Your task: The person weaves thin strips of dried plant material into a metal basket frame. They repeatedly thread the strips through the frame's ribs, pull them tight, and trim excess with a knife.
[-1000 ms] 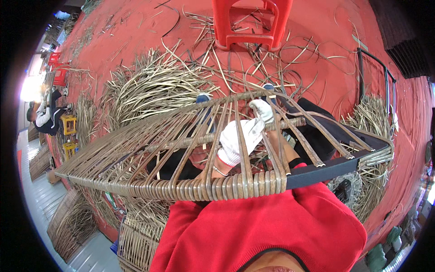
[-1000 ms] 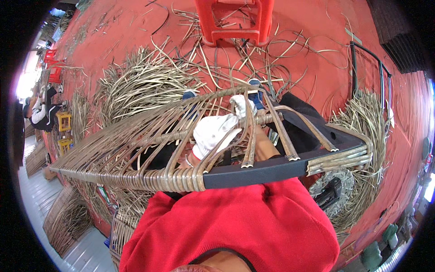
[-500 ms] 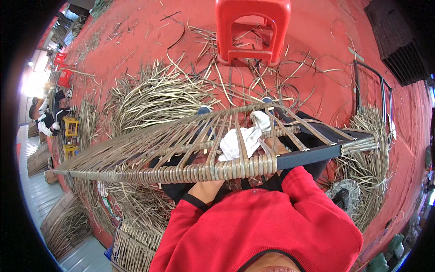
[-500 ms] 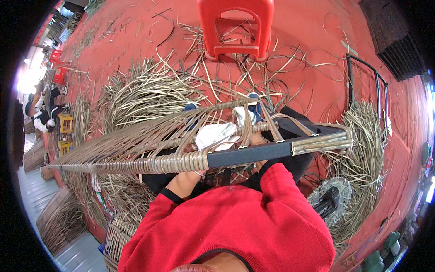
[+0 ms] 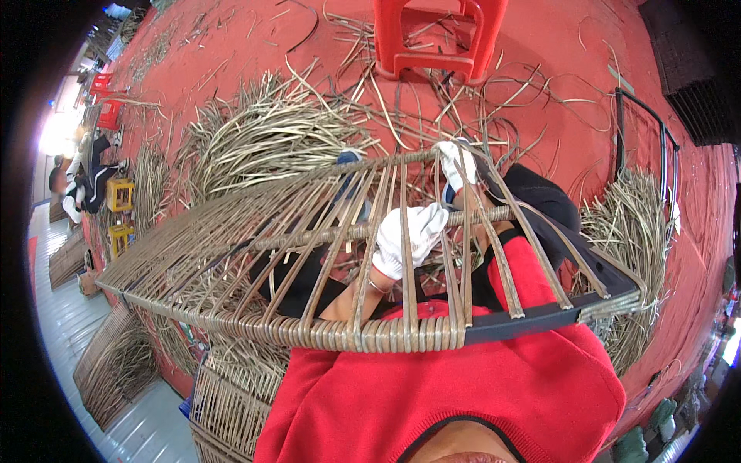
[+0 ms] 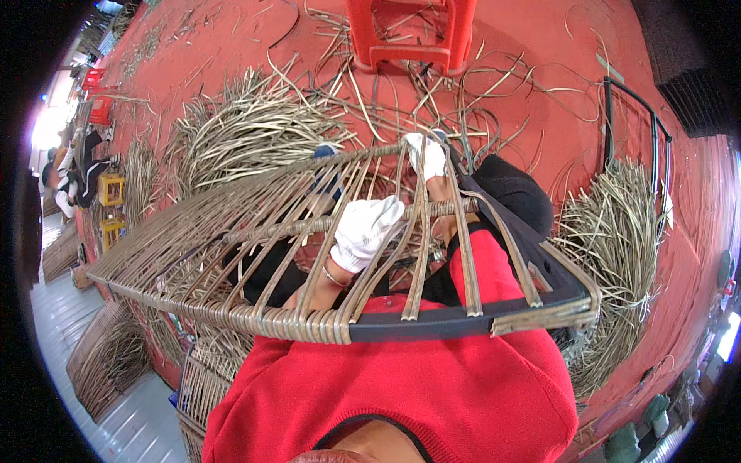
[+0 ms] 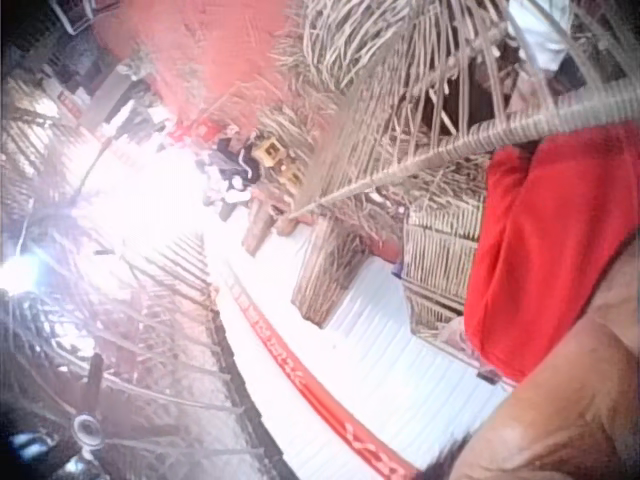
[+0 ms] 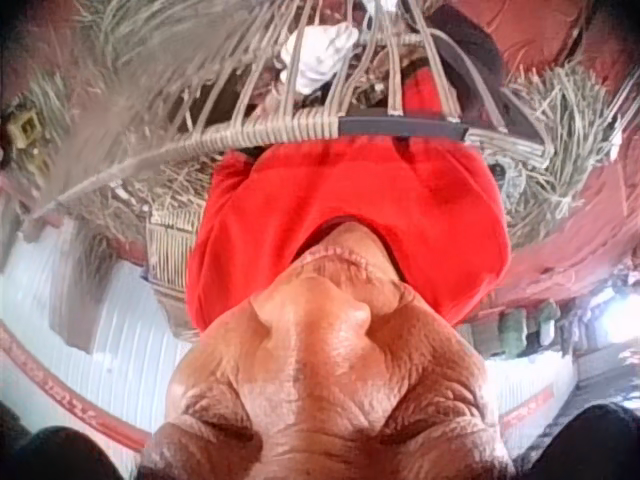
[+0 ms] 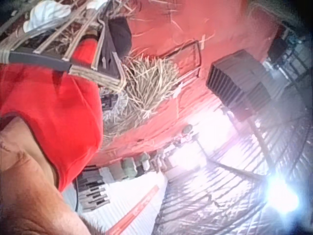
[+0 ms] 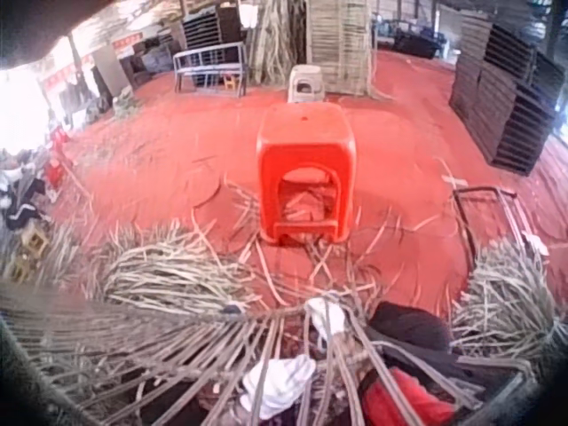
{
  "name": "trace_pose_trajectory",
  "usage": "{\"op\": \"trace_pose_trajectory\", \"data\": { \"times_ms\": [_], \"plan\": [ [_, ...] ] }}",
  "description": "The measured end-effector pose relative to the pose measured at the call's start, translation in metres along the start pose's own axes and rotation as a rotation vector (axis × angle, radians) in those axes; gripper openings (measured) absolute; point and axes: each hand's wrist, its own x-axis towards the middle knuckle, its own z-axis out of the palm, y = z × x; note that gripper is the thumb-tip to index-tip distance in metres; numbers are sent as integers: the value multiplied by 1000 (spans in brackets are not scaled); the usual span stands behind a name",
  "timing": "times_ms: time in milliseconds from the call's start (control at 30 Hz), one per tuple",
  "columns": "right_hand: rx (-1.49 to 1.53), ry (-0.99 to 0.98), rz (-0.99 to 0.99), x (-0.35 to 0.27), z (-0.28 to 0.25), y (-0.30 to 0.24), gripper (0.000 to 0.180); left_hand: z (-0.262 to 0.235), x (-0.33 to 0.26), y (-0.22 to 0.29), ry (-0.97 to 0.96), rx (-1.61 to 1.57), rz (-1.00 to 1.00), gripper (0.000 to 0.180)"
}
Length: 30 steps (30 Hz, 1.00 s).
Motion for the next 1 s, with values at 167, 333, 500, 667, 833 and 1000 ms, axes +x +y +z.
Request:
{"op": "trace_pose_trajectory", "data": {
  "times_ms": [167, 333, 500, 667, 833, 1000],
  "plan": [
    [-74, -24, -56, 22, 5, 4, 15, -8, 3, -1, -83, -27, -44, 37],
    [-227, -48, -145, 66, 25, 16, 15, -18, 36, -23, -191, -168, -75, 30],
    [-374, -67, -190, 109, 55, 41, 14, -27, 93, -54, -72, 119, 34, 34],
    [-463, -124, -180, 117, 86, 62, 14, -27, 137, -89, -201, 30, -158, 38],
    [-520, -182, -153, 88, 106, 75, 14, -20, 148, -97, -206, -61, -179, 33],
    [-517, -270, -194, 88, 103, 96, 14, -16, 148, -98, -228, -9, -152, 37]
  ]
}}
